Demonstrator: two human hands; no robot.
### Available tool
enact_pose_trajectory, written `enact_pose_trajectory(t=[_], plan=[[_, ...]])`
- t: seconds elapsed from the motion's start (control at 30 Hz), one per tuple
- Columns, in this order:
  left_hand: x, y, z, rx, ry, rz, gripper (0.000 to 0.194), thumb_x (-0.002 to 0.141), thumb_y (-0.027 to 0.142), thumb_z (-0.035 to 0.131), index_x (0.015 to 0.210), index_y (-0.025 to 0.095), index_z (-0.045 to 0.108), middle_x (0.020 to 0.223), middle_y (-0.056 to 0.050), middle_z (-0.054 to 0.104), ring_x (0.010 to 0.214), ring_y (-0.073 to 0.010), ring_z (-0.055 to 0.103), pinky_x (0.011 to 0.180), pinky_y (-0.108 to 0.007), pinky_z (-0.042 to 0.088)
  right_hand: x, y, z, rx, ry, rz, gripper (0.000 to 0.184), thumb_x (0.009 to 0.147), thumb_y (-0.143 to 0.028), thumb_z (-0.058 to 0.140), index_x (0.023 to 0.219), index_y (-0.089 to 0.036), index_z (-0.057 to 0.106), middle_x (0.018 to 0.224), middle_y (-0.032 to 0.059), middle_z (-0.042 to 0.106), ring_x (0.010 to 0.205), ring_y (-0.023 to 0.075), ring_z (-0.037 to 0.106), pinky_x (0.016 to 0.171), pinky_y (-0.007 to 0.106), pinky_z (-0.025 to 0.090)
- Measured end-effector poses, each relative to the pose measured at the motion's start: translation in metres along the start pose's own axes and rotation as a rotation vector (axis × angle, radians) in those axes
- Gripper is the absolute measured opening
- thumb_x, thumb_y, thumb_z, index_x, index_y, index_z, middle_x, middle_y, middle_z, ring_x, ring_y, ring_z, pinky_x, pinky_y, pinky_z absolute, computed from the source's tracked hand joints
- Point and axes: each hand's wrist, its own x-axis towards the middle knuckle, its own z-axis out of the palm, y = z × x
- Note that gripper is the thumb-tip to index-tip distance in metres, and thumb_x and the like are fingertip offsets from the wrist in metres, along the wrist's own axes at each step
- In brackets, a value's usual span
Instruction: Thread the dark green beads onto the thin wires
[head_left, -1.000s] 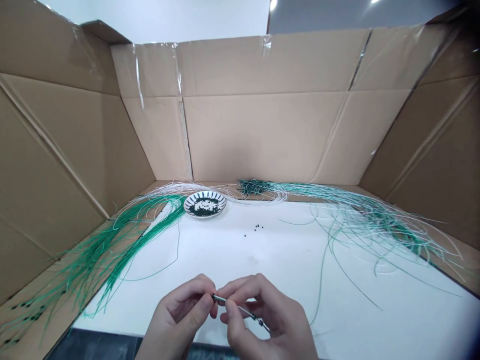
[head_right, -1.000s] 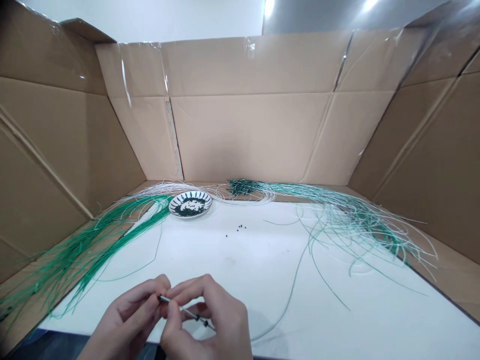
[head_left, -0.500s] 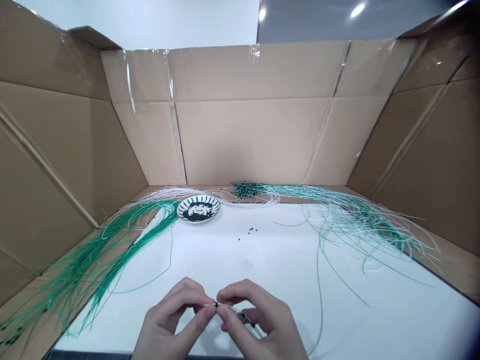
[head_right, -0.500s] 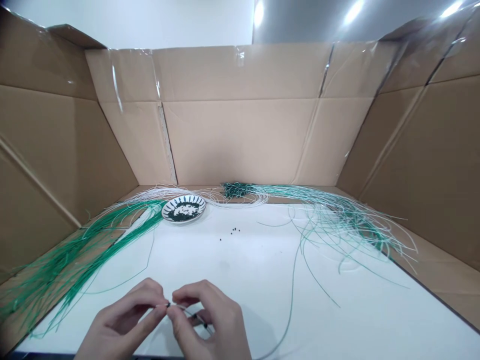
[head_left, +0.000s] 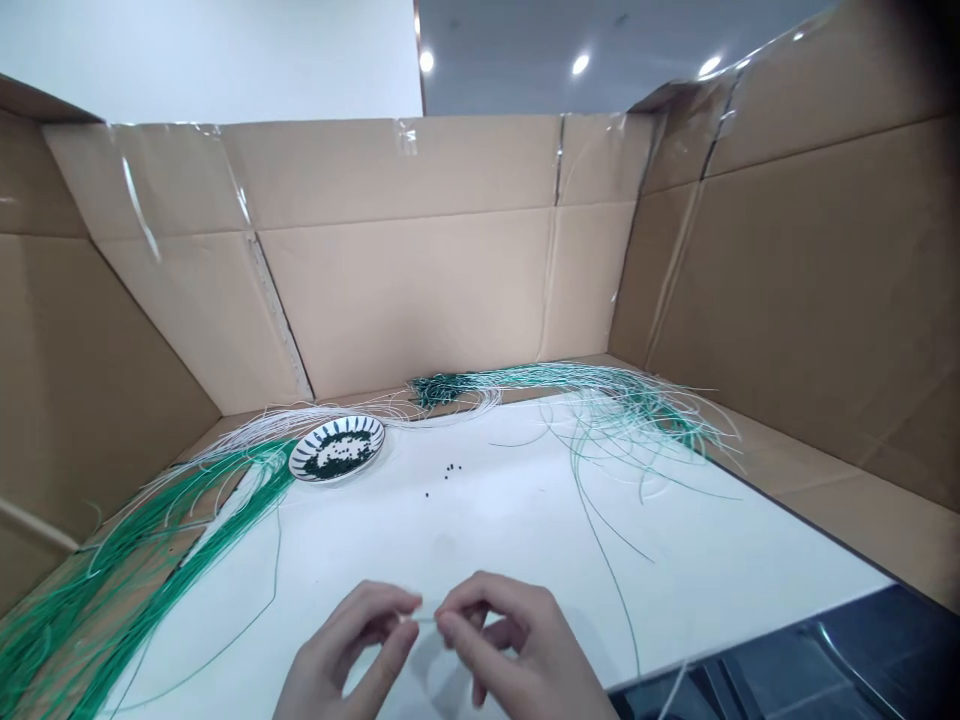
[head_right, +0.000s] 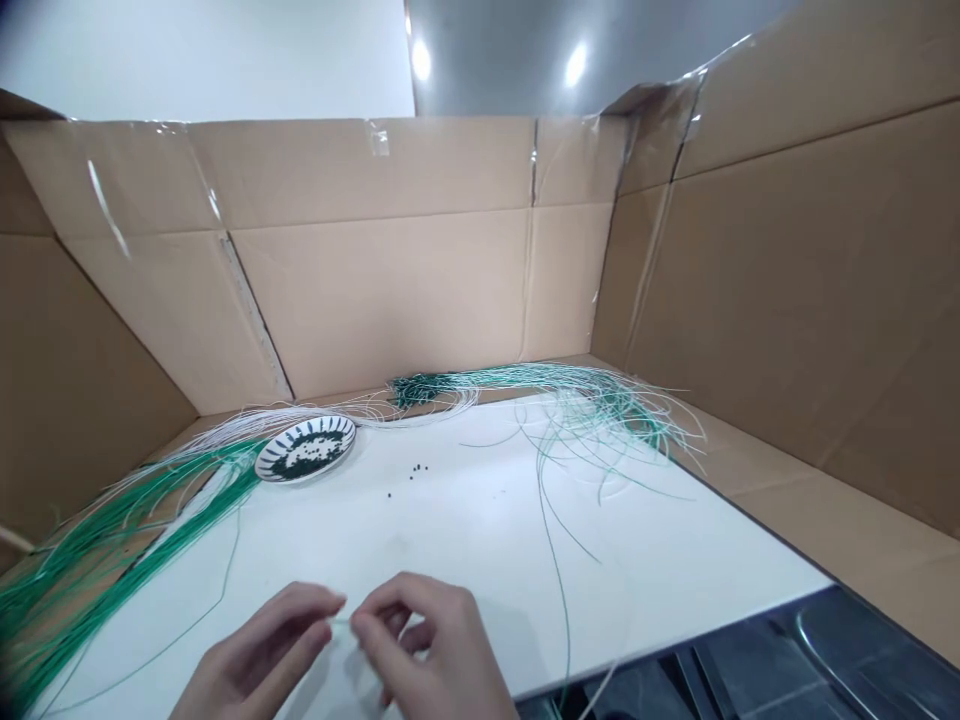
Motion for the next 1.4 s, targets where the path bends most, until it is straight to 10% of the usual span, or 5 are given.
enact_pose_trajectory(t=[0.1,0.37,1.4], plan=[[0.045,-0.012,0.015,0.364,-0.006,-0.019,0.034,0.092,0.038,0.054,0.113,0.014,0.067,0.11,-0.014,0.071,0.09,-0.0253,0.07,0.083,-0.04,0.056,0.011,0.012,-0.022,-0.057,0.163,-0.032,0.021,0.086,-0.036,0.063,0.076,-0.017,0.068,0.07,-0.0002,0.057,0.061,0.0139,0.054,0.048,0.02,0.048],[0.134,-0.025,0.041,0.684,0.019,0.079,0.016,0.094,0.03,0.063,0.09,0.015,0.068,0.094,-0.003,0.071,0.09,-0.0208,0.069,0.084,-0.043,0.055,0.022,0.048,-0.042,-0.111,0.243,-0.018,0.022,0.085,-0.036,0.063,0.073,-0.017,0.063,0.062,-0.0026,0.051,0.054,0.0129,0.048,0.045,0.022,0.043],[0.176,-0.045,0.059,0.634,-0.05,0.168,0.015,0.095,0.03,0.063,0.098,0.016,0.069,0.1,-0.004,0.073,0.091,-0.0212,0.07,0.085,-0.044,0.057,0.024,0.054,-0.046,-0.112,0.183,0.005,0.016,0.081,-0.031,0.058,0.074,-0.018,0.061,0.063,-0.0017,0.047,0.06,0.0149,0.045,0.047,0.022,0.042]])
